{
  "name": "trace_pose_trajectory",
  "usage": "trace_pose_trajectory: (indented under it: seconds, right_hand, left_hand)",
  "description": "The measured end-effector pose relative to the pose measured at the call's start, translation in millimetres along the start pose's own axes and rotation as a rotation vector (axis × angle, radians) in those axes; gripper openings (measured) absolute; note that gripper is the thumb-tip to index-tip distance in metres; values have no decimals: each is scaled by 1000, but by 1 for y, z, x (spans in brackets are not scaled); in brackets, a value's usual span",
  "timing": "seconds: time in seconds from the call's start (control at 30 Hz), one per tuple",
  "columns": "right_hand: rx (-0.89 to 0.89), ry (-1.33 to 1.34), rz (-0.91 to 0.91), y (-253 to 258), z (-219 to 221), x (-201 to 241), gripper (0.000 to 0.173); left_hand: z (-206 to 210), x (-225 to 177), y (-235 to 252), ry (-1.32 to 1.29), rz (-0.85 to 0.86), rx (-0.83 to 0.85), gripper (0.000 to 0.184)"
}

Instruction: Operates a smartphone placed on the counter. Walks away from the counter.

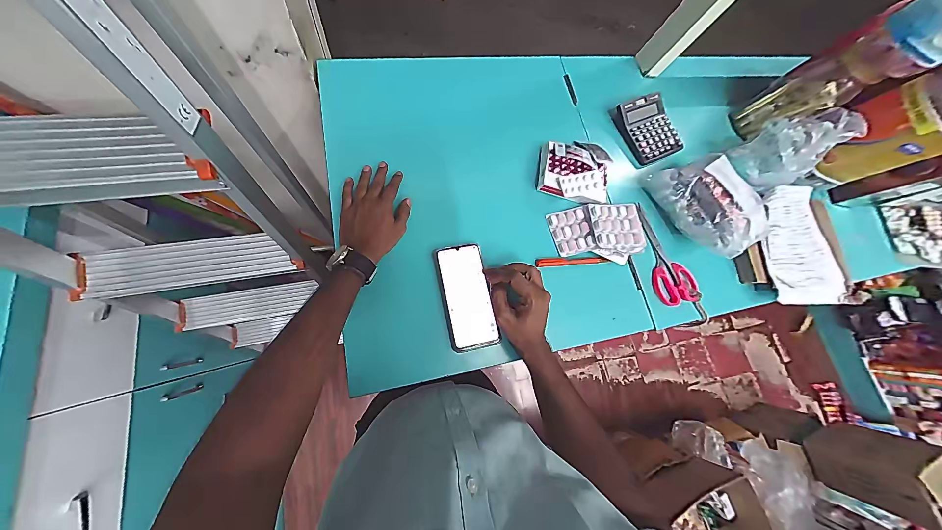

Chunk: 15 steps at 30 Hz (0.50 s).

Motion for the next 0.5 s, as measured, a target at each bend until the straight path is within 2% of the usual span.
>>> trace_pose_trajectory:
  seconds: [0.5]
  right_hand:
    - [-48, 27, -20, 0, -1, 0, 21]
  left_hand:
    - [-3, -2, 0, 7, -7, 12, 60]
Point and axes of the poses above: each hand's wrist, its own y-axis towards the middle knuckle, its own z-axis out of the palm, x = y × z, the point moved 1 cm from there along y, towards the middle knuckle, and after that the axes turned 11 degrees about -y, right-handed, at the moved point
